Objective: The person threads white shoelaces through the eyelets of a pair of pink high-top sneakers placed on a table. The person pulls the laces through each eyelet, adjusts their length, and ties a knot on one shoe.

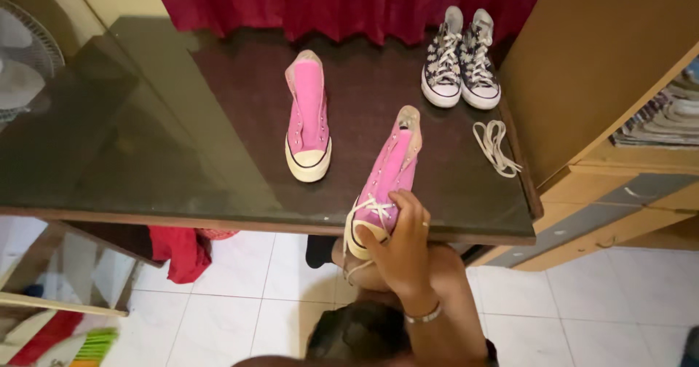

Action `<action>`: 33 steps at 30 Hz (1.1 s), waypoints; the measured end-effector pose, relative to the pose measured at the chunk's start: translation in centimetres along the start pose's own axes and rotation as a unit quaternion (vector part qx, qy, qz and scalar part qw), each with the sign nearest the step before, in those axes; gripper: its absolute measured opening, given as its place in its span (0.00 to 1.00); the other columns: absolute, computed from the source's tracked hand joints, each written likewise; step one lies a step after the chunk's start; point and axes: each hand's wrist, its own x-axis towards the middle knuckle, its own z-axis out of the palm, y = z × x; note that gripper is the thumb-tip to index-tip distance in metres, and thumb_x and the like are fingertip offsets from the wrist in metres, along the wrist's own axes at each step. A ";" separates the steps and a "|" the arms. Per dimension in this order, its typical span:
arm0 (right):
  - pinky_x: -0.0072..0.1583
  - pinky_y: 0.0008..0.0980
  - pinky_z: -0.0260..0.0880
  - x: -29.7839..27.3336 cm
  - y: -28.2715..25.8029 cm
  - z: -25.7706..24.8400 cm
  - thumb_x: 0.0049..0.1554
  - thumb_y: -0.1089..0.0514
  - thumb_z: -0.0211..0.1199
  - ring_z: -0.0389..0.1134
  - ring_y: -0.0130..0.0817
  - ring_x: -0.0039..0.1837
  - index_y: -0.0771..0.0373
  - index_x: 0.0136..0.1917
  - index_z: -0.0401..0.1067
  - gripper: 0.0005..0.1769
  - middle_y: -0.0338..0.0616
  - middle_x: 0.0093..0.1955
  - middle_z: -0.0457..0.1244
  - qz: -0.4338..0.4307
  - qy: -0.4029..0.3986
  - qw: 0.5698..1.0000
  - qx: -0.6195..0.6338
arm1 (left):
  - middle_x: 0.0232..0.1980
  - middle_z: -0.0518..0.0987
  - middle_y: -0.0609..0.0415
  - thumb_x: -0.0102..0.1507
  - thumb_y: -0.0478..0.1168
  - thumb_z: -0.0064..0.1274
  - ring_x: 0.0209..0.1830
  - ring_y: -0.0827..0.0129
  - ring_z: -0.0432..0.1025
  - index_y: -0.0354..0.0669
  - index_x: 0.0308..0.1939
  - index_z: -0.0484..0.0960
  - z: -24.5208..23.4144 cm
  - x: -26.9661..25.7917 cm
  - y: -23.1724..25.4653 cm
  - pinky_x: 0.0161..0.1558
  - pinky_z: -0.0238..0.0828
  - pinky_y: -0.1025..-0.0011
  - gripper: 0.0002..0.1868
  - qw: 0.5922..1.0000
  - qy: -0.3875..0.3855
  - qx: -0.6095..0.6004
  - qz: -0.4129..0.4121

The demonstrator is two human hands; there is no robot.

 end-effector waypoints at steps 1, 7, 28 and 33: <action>0.71 0.50 0.56 0.1 0.3 0.0 0.48 0.51 0.75 0.56 0.58 0.70 0.66 0.71 0.60 0.43 0.56 0.71 0.57 -0.006 -0.004 1.000 0.003 | 0.43 0.80 0.47 0.74 0.37 0.45 0.51 0.60 0.74 0.34 0.49 0.75 -0.1 0.0 -0.1 0.62 0.70 0.65 0.08 1.000 0.005 -0.013 -0.005; 0.69 0.44 0.62 1.6 3.1 -2.6 0.44 0.61 0.73 0.61 0.49 0.71 0.63 0.74 0.56 0.47 0.54 0.70 0.57 0.093 -0.109 0.977 0.159 | 0.43 0.80 0.47 0.76 0.37 0.43 0.53 0.61 0.74 0.34 0.50 0.73 -0.6 -1.4 -1.0 0.64 0.69 0.66 0.08 0.994 0.054 -0.094 0.013; 0.64 0.44 0.64 21.6 3.8 -1.4 0.57 0.55 0.60 0.64 0.52 0.65 0.61 0.49 0.74 0.09 0.52 0.69 0.60 -0.141 -0.375 0.910 -0.109 | 0.81 0.57 0.35 0.74 0.44 0.33 0.81 0.46 0.54 0.33 0.78 0.58 -18.3 3.9 -20.6 0.77 0.48 0.61 0.30 0.874 0.144 0.462 -0.046; 0.61 0.44 0.66 21.4 4.3 -1.6 0.61 0.55 0.58 0.66 0.52 0.61 0.67 0.44 0.71 0.12 0.55 0.63 0.61 -0.177 -0.335 0.925 0.011 | 0.81 0.57 0.38 0.73 0.44 0.31 0.80 0.47 0.54 0.36 0.78 0.57 -17.6 4.3 -19.9 0.75 0.50 0.62 0.30 0.864 0.146 0.475 -0.084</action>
